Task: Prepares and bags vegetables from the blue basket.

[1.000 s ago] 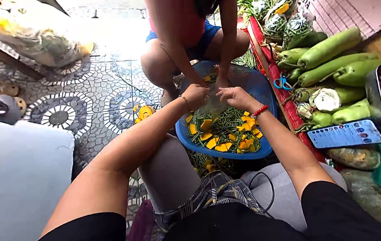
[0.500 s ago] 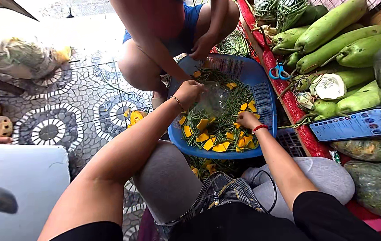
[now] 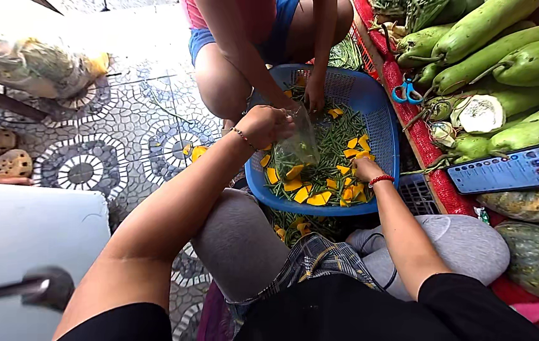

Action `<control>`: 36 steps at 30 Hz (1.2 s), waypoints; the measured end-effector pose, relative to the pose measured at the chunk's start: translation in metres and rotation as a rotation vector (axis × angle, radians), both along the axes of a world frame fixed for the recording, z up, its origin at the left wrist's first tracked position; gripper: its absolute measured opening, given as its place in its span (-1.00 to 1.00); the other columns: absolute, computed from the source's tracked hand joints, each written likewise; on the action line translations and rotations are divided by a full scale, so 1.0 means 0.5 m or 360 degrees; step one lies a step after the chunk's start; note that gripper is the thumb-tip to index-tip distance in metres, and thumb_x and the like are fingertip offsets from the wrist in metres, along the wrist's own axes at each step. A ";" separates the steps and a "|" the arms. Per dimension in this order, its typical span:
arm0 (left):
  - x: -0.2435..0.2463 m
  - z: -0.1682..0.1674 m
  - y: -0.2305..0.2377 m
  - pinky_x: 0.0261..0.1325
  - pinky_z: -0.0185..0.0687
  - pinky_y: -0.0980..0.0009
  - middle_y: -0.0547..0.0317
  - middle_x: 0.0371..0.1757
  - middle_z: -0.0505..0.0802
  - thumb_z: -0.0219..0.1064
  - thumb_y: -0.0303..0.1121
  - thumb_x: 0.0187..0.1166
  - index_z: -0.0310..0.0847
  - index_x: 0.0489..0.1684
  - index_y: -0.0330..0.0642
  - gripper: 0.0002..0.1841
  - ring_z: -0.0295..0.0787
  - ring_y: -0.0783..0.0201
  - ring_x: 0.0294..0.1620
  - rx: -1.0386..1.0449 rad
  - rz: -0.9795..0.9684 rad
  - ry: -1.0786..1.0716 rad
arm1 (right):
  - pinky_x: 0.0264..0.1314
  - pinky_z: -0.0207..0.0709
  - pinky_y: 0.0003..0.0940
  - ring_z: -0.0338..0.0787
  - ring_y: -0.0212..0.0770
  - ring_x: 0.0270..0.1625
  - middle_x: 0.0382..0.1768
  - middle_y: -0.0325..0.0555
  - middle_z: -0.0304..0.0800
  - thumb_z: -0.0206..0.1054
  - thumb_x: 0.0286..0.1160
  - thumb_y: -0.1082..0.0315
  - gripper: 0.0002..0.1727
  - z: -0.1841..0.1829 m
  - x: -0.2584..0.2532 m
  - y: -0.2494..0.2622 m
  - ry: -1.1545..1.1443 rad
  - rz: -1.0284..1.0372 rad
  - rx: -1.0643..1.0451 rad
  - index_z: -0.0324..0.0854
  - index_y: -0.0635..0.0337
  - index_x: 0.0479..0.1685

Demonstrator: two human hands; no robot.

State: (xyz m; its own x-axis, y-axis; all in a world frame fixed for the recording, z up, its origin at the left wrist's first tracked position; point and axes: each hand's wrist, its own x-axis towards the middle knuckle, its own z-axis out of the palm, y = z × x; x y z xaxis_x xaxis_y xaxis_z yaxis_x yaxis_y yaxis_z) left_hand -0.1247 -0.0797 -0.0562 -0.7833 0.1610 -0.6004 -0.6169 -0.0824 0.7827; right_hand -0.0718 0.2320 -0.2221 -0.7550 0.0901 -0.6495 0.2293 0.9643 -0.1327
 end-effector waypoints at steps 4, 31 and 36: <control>0.038 0.045 0.011 -0.07 0.82 0.35 0.20 -0.24 0.68 -0.06 -0.44 0.82 0.43 -0.06 -0.15 -0.85 0.78 0.32 -0.30 0.0039 0.0116 0.0002 | 0.28 0.50 0.48 0.64 0.51 0.37 0.37 0.53 0.57 0.36 0.43 0.57 -0.63 0.061 0.016 -0.029 0.0330 -0.0136 -0.0034 0.66 0.42 0.25; 0.046 0.016 -0.009 -0.17 0.63 0.49 0.06 -0.26 0.70 0.16 -0.42 0.83 0.54 0.03 -0.43 -0.81 0.64 0.42 -0.37 -0.0298 -0.0582 0.0655 | 0.24 0.69 -0.23 0.87 -0.11 0.08 0.00 0.21 0.87 0.12 0.53 0.57 -0.72 0.241 0.044 -0.167 0.1641 0.0261 -0.0965 0.75 0.48 -0.02; 0.036 0.011 0.009 0.02 0.64 0.25 -0.08 -0.09 0.71 0.14 -0.41 0.83 0.54 0.09 -0.42 -0.80 0.68 0.21 -0.16 -0.0367 -0.0516 0.0641 | -0.22 0.67 -0.31 0.75 -0.33 -0.30 -0.23 -0.06 0.80 -0.02 0.67 0.49 -0.68 0.256 -0.038 -0.244 0.0970 0.0237 -0.1406 0.72 0.29 -0.06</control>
State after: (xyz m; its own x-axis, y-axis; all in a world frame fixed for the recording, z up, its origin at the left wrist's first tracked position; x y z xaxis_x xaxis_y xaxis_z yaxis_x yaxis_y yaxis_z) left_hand -0.1068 -0.0752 -0.0506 -0.8901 0.3318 -0.3125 -0.2310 0.2625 0.9369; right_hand -0.0906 0.1102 -0.0943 -0.9374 -0.3448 0.0483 -0.2218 0.4845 -0.8462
